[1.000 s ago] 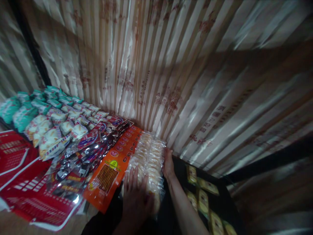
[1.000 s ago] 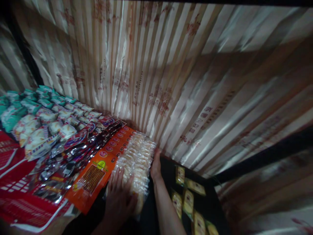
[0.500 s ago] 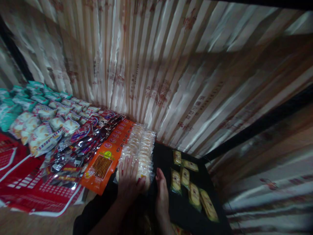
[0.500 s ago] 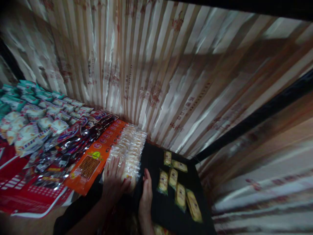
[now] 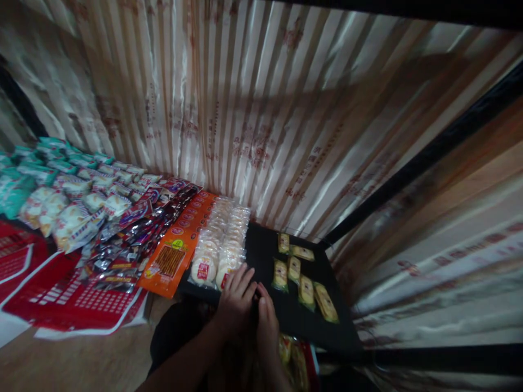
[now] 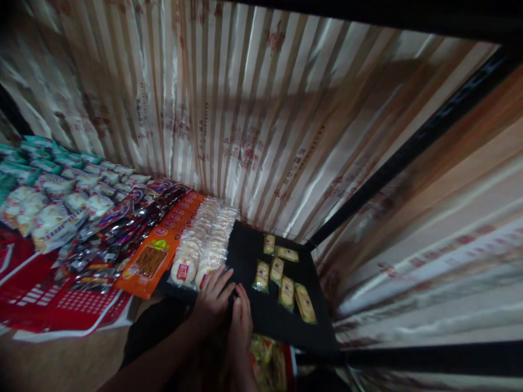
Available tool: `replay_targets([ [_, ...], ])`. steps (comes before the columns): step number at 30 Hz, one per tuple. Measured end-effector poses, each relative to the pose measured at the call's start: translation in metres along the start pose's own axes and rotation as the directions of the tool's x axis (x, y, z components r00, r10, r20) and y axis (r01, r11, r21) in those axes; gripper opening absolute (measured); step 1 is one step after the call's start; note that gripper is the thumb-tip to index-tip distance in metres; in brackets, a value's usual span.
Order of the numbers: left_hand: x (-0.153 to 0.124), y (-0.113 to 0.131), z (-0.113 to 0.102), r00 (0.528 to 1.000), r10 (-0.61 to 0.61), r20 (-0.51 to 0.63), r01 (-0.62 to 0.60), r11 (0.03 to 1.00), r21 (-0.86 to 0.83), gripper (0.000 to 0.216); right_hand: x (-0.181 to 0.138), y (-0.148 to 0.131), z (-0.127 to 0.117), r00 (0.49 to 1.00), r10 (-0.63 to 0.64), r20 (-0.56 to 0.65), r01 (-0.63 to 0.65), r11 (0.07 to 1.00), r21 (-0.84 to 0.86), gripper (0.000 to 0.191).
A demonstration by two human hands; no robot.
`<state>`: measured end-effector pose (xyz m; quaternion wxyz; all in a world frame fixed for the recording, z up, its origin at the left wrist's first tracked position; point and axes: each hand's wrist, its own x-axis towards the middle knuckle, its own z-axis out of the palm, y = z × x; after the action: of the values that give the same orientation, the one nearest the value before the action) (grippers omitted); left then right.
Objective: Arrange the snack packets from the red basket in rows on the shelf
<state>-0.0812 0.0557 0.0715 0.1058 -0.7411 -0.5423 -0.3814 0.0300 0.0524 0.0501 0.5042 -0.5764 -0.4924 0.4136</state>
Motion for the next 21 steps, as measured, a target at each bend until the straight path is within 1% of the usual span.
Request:
replay_targets([
  [2,-0.002,0.001,0.005,1.0,0.002,-0.008,-0.002,1.0,0.016,0.031,0.0,0.003,-0.005,1.0,-0.002,0.008,0.002,1.0,-0.01,0.054],
  [4,-0.003,-0.002,0.009,0.999,-0.035,-0.01,0.036,0.998,0.046,0.031,0.001,0.005,-0.008,1.0,0.002,0.017,-0.002,1.0,-0.001,0.053],
  [6,-0.004,-0.007,0.011,0.997,-0.073,0.005,0.072,0.995,0.071,0.033,0.002,0.004,-0.008,1.0,0.01,0.013,-0.01,1.0,0.024,0.052],
  [8,-0.002,-0.012,0.01,0.997,-0.072,0.031,0.069,0.995,0.077,0.036,0.001,0.002,-0.007,1.0,0.013,0.013,-0.013,0.999,0.053,0.051],
  [12,0.004,-0.013,-0.002,0.998,-0.026,0.05,0.024,0.999,0.042,0.041,-0.008,-0.005,-0.008,0.999,-0.006,0.035,0.002,0.994,0.112,0.048],
  [14,0.004,-0.008,-0.012,0.998,-0.058,0.035,0.057,0.998,0.035,0.041,-0.015,-0.008,-0.012,0.999,-0.013,0.047,0.007,0.992,0.13,0.046],
  [15,0.002,-0.005,-0.016,0.995,-0.098,0.017,0.097,0.994,0.042,0.042,-0.019,-0.009,-0.015,0.999,-0.009,0.049,0.003,0.991,0.132,0.045],
  [17,-0.005,0.001,-0.022,0.971,-0.232,-0.06,0.236,0.969,0.077,0.047,-0.025,-0.008,-0.023,0.999,0.015,0.04,-0.02,0.992,0.127,0.044],
  [19,-0.015,0.005,-0.023,0.909,-0.383,-0.161,0.402,0.909,0.106,0.056,-0.031,-0.006,-0.031,0.999,0.047,0.017,-0.049,0.992,0.114,0.043],
  [21,-0.025,0.005,-0.021,0.843,-0.488,-0.224,0.521,0.845,0.119,0.064,-0.037,-0.004,-0.036,0.997,0.071,0.01,-0.071,0.993,0.095,0.042],
])
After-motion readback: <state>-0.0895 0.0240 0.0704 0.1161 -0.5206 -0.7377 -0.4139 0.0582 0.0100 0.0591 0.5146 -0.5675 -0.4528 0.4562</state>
